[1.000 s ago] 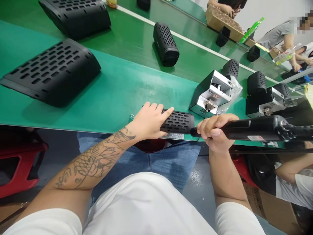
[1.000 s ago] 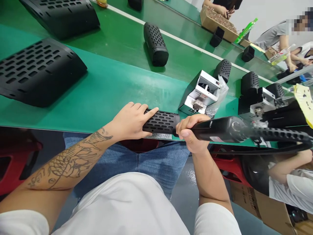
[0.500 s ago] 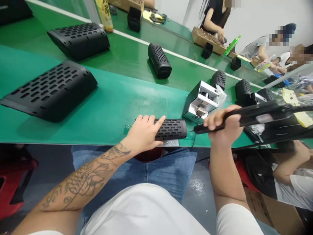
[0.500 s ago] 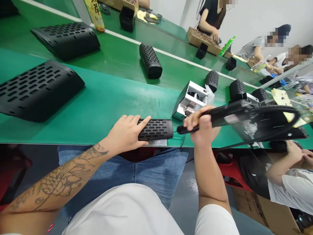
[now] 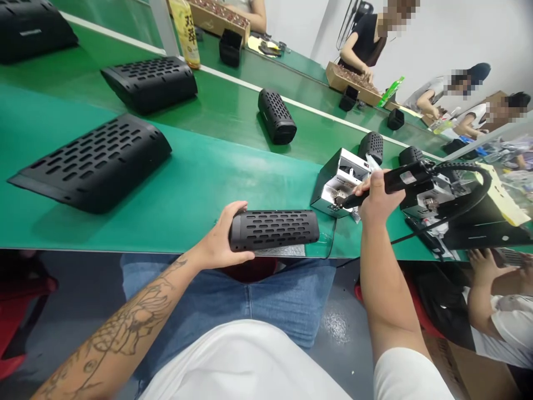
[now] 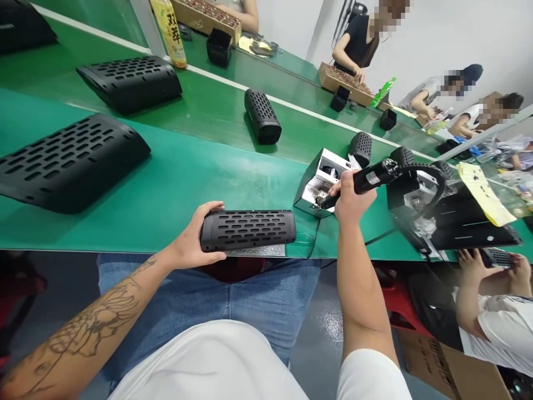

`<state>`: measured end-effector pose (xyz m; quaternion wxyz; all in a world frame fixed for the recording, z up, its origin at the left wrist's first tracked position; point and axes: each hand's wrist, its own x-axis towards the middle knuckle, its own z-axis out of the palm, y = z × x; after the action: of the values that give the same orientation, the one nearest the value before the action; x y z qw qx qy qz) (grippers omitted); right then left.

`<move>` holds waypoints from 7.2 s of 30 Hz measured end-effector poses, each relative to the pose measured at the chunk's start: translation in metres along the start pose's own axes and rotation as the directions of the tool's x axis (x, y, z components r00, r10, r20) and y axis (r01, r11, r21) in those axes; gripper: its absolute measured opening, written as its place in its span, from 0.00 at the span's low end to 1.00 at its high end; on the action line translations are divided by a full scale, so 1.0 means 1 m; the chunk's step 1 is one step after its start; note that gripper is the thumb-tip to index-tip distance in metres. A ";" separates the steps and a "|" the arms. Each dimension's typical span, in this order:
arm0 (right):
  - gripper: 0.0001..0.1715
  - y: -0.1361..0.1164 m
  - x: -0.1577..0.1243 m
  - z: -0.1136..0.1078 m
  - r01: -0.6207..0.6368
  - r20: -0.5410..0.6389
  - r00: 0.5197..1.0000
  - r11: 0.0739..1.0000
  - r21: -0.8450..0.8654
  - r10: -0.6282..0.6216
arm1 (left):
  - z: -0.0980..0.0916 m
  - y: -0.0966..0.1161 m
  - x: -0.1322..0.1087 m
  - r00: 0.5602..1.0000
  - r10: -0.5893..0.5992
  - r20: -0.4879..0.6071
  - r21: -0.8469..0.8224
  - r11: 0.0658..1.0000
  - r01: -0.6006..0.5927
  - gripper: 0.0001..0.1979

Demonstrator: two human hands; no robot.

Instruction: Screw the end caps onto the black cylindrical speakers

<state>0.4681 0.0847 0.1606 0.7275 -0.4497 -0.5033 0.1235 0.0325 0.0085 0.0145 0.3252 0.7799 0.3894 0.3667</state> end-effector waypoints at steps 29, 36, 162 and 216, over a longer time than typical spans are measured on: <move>0.38 -0.122 -0.123 0.080 -0.304 0.590 0.804 0.906 0.294 0.078 | 0.005 0.014 0.004 0.997 -0.050 0.060 -0.003 0.999 0.050 0.70; 0.28 -0.117 -0.119 0.081 -0.318 0.675 0.737 0.875 0.366 -0.015 | 0.004 0.015 0.004 0.998 -0.027 0.056 0.037 0.999 0.025 0.67; 0.28 -0.053 -0.075 -0.051 -0.213 -0.059 0.968 0.923 0.321 0.243 | 0.113 0.026 0.425 0.553 -0.635 -0.538 -0.384 0.770 0.510 0.58; 0.21 -0.111 -0.115 0.008 -0.317 0.581 0.814 0.853 0.415 0.019 | -0.025 0.000 -0.007 0.983 -0.001 0.185 -0.203 0.978 0.040 0.57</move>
<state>0.3777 -0.0461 0.1766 0.6246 -0.2369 -0.6007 0.4393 0.0092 0.0076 0.0253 0.4424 0.7685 0.3258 0.3280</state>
